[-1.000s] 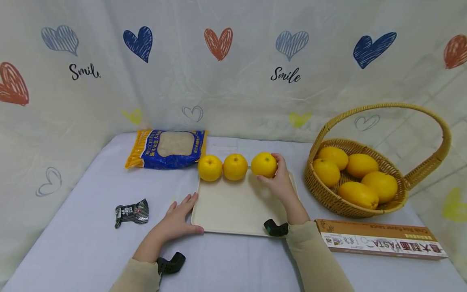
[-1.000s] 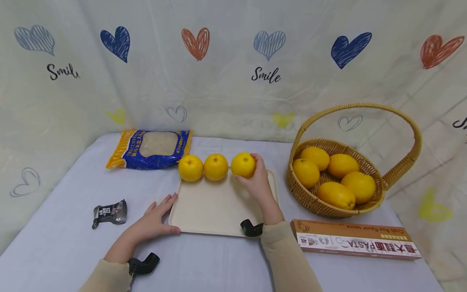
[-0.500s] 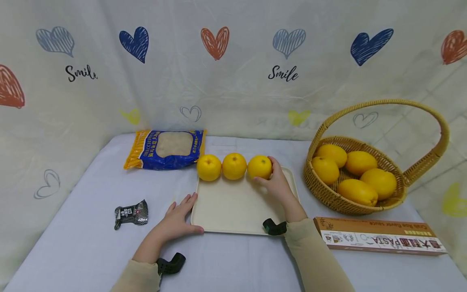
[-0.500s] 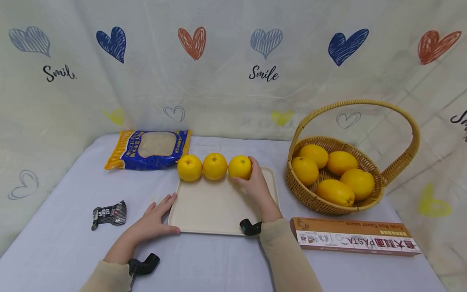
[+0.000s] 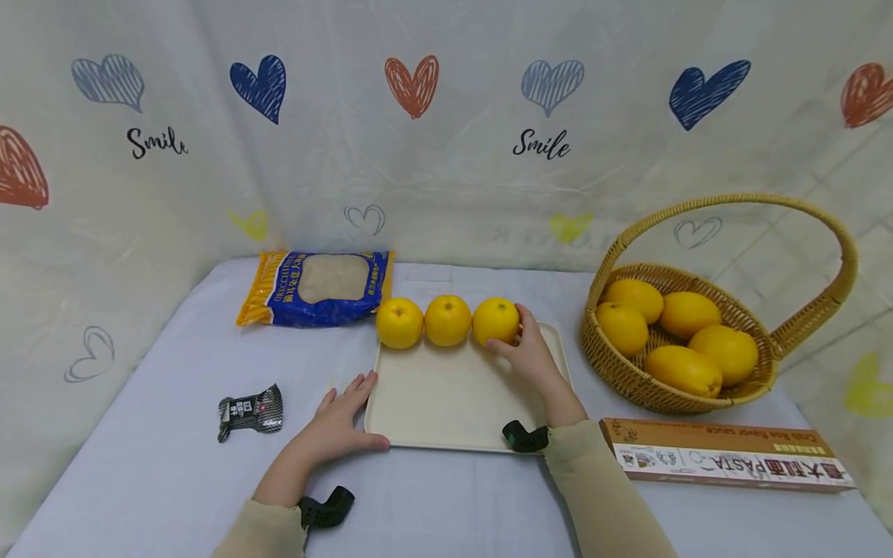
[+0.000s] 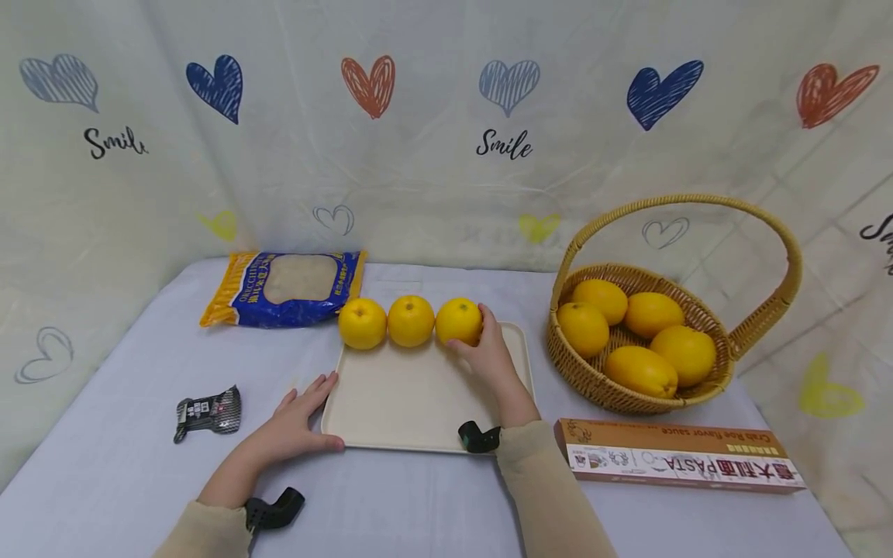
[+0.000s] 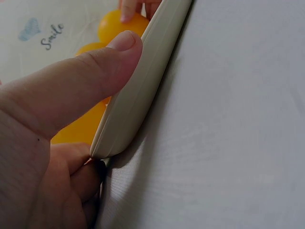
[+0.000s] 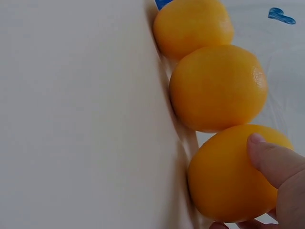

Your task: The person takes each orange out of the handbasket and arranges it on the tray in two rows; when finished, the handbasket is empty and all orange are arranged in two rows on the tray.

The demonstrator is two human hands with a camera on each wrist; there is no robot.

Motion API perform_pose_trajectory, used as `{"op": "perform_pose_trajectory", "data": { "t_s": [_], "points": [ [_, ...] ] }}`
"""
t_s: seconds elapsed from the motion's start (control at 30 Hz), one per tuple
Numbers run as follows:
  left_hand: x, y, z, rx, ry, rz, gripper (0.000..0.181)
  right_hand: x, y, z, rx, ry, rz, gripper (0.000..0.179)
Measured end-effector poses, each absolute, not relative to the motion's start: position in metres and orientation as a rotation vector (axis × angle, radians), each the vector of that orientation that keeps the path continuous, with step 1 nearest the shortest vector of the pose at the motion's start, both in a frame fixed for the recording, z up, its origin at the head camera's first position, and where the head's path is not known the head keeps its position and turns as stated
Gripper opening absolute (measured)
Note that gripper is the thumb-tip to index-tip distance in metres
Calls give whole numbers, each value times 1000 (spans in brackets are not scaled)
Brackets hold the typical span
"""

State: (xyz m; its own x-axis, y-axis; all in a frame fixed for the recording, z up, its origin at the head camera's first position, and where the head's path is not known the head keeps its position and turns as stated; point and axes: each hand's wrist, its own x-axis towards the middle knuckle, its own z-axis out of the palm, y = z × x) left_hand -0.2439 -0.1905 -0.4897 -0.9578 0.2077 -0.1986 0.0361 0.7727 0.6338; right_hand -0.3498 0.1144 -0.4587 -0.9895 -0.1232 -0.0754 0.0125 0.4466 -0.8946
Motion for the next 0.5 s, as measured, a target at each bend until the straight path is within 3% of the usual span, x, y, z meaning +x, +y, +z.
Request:
{"op": "perform_pose_trajectory", "data": {
  "t_s": [0.5],
  "points": [
    [-242,-190,-486,199,2710,956,108,-349,115,-460,-151,2600,-1541,90]
  ]
}}
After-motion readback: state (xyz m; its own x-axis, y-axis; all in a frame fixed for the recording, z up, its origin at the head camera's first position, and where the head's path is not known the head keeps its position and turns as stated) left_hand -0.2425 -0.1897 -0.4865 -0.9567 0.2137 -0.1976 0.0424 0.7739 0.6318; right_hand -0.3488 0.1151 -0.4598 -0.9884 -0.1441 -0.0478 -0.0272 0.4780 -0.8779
